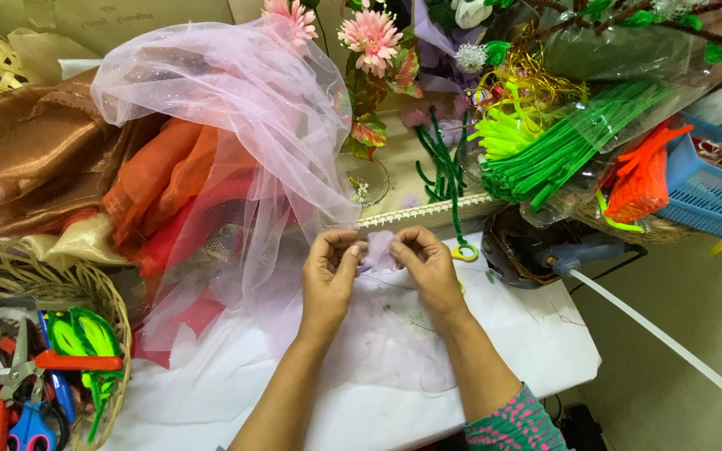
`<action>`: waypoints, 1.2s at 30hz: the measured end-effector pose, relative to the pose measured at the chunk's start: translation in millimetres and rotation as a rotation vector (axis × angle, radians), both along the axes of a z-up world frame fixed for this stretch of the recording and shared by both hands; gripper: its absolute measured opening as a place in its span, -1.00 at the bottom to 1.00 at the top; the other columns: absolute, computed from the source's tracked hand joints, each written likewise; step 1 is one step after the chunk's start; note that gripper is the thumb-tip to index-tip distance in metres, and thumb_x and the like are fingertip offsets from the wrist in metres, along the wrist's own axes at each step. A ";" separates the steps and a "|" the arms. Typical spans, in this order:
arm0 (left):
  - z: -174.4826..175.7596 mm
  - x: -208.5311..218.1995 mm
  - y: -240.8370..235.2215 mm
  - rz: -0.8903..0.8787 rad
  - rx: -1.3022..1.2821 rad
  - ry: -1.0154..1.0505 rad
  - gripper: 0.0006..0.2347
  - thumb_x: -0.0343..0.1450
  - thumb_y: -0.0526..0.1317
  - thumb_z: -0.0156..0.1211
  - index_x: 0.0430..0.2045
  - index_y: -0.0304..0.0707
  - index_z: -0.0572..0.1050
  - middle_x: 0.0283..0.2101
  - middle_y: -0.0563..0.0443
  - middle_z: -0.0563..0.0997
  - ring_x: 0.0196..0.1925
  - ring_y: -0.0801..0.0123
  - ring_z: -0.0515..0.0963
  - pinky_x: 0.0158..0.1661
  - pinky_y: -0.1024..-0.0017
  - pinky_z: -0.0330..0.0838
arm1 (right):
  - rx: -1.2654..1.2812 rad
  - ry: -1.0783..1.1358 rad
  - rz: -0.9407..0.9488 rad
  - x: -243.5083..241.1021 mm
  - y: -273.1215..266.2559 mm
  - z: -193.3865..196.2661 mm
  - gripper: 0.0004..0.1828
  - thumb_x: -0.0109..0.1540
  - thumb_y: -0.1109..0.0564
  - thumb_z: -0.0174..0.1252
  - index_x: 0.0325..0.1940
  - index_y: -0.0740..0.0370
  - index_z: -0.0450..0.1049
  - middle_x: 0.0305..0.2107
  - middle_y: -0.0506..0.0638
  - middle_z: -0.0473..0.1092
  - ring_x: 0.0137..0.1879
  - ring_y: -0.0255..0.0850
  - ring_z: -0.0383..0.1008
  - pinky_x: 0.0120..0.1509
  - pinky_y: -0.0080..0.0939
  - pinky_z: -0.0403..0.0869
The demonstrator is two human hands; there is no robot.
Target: The person folds a small piece of light pink tulle fabric into a flower shape, secures it with a thin wire, and trims the wire with scissors. The person then adjusts the petals to refine the shape.
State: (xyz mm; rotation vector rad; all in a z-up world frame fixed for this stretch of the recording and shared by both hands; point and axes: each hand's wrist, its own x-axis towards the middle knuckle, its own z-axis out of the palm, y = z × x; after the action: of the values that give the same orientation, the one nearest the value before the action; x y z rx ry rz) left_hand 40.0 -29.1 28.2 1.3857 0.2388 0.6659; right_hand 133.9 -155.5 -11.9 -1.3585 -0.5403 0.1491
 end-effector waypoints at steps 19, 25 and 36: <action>-48.0 19.7 11.9 -0.020 -0.142 0.071 -0.94 0.39 -0.35 0.11 -0.42 -0.39 0.49 -0.57 -0.13 0.51 -0.58 0.36 0.52 -0.52 0.51 0.46 | -0.017 0.071 -0.093 -6.6 2.8 9.7 -0.88 0.25 0.15 0.15 -0.32 0.25 0.45 -0.54 -0.02 0.39 -0.40 -0.35 0.39 -0.29 -0.41 0.42; -47.2 20.0 12.7 -0.005 -0.154 0.035 -0.94 0.38 -0.36 0.13 -0.42 -0.41 0.49 -0.59 -0.10 0.48 -0.59 0.38 0.51 -0.54 0.53 0.45 | 0.034 0.121 -0.041 -10.8 1.8 15.3 -0.79 0.28 0.05 0.08 -0.23 0.25 0.45 -0.48 0.01 0.42 -0.33 -0.36 0.40 -0.25 -0.42 0.42; -44.3 17.2 17.7 0.037 -0.040 0.044 -0.94 0.38 -0.34 0.15 -0.41 -0.36 0.53 -0.57 -0.05 0.51 -0.52 0.47 0.47 -0.51 0.58 0.37 | -0.075 0.077 0.014 -0.9 0.6 -1.7 -0.92 0.15 0.31 0.19 -0.28 0.31 0.46 -0.52 -0.01 0.35 -0.39 -0.33 0.39 -0.30 -0.37 0.49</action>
State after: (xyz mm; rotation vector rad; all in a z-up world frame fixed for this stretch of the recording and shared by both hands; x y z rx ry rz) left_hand 57.2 -11.4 -16.1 1.3613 0.3120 0.6580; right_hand 133.0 -154.9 -13.6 -1.4158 -0.4837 0.2339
